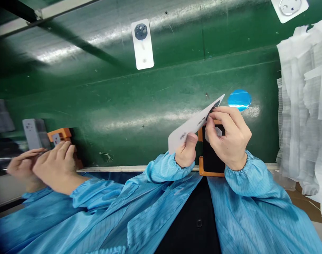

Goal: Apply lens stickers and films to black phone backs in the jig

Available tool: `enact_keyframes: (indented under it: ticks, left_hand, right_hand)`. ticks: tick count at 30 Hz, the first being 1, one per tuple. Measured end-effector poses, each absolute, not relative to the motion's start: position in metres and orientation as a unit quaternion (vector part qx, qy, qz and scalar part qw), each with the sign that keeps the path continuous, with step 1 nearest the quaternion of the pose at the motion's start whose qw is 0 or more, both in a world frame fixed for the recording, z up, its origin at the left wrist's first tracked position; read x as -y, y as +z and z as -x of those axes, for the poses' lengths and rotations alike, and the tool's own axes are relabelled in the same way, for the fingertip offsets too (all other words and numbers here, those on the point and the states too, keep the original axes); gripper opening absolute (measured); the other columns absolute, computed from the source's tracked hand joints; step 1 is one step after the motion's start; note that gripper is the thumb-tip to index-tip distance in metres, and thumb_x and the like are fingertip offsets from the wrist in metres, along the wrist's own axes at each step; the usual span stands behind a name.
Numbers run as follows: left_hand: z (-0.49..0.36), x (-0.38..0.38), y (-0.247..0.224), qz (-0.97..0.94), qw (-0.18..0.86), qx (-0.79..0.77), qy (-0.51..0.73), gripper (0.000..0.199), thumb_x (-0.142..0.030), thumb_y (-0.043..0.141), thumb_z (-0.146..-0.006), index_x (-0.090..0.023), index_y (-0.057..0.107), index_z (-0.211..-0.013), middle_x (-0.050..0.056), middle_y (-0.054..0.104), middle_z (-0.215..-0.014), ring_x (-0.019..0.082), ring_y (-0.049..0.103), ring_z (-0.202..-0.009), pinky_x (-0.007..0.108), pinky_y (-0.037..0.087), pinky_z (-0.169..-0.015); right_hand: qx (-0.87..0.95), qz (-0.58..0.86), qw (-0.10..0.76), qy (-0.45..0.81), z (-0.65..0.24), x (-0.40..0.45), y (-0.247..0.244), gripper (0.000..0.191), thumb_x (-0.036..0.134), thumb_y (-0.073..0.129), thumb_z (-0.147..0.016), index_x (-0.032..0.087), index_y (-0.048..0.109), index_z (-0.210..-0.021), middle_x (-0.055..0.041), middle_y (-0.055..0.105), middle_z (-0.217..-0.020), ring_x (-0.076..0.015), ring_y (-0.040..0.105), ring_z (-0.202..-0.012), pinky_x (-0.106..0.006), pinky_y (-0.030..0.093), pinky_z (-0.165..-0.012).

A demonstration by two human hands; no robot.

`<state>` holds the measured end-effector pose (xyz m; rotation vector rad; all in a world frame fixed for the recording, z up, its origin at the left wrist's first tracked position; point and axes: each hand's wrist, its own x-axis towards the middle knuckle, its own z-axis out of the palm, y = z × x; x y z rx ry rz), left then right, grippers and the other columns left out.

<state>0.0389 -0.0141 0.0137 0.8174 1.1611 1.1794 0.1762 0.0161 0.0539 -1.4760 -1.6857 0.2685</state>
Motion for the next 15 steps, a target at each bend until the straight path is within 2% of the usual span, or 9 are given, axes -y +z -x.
enact_keyframes:
  ticks: [3, 5, 8, 11, 13, 15]
  left_hand:
    - [-0.042, 0.018, 0.013, -0.405, 0.563, -0.501, 0.518, 0.05, -0.065, 0.079, -0.084, -0.026, 0.08, -0.116, 0.008, 0.075, -0.13, 0.04, 0.056, -0.144, 0.055, 0.053, -0.119]
    - [-0.043, 0.014, 0.012, -0.39, 0.565, -0.511, 0.518, 0.047, -0.063, 0.076, -0.087, -0.025, 0.08, -0.114, 0.008, 0.077, -0.124, 0.039, 0.061, -0.138, 0.051, 0.055, -0.116]
    - [-0.038, -0.004, 0.01, -0.3, 0.604, -0.513, 0.531, 0.06, -0.069, 0.074, -0.087, -0.024, 0.073, -0.125, 0.009, 0.077, -0.123, 0.035, 0.071, -0.124, 0.047, 0.064, -0.103]
    - [-0.02, -0.022, 0.007, -0.225, 0.632, -0.511, 0.538, 0.072, -0.07, 0.077, -0.083, -0.025, 0.064, -0.138, 0.01, 0.076, -0.127, 0.031, 0.077, -0.114, 0.043, 0.068, -0.094]
    - [-0.006, -0.025, 0.007, -0.224, 0.629, -0.516, 0.536, 0.072, -0.067, 0.08, -0.083, -0.026, 0.063, -0.14, 0.01, 0.076, -0.128, 0.03, 0.077, -0.113, 0.041, 0.068, -0.094]
    - [0.006, -0.021, 0.01, -0.272, 0.611, -0.517, 0.535, 0.063, -0.063, 0.076, -0.089, -0.027, 0.065, -0.139, 0.009, 0.076, -0.13, 0.029, 0.076, -0.117, 0.04, 0.068, -0.095]
  right_hand:
    - [0.675, 0.605, 0.411, 0.097, -0.172, -0.018, 0.053, 0.013, 0.015, 0.062, -0.093, 0.027, 0.064, -0.087, -0.0053, 0.076, -0.093, -0.0231, 0.074, -0.088, -0.042, 0.063, -0.08]
    - [0.676, 0.614, 0.395, 0.096, -0.173, -0.022, 0.048, 0.015, 0.014, 0.06, -0.091, 0.027, 0.061, -0.083, -0.0046, 0.073, -0.088, -0.0228, 0.072, -0.085, -0.041, 0.061, -0.078]
    - [0.667, 0.645, 0.36, 0.097, -0.191, -0.034, 0.031, 0.016, 0.012, 0.059, -0.084, 0.026, 0.057, -0.077, -0.005, 0.069, -0.083, -0.0226, 0.068, -0.079, -0.04, 0.057, -0.073]
    - [0.616, 0.728, 0.287, 0.093, -0.231, -0.054, 0.006, 0.017, 0.015, 0.066, -0.077, 0.024, 0.056, -0.068, -0.0055, 0.068, -0.075, -0.0225, 0.064, -0.071, -0.04, 0.052, -0.068]
    - [0.579, 0.777, 0.225, 0.105, -0.259, -0.065, -0.005, 0.022, 0.019, 0.073, -0.075, 0.025, 0.056, -0.061, -0.0046, 0.065, -0.065, -0.0213, 0.061, -0.064, -0.041, 0.05, -0.067]
    - [0.564, 0.795, 0.187, 0.122, -0.278, -0.066, -0.004, 0.027, 0.027, 0.074, -0.082, 0.026, 0.058, -0.06, -0.0029, 0.063, -0.06, -0.0201, 0.059, -0.06, -0.041, 0.05, -0.068]
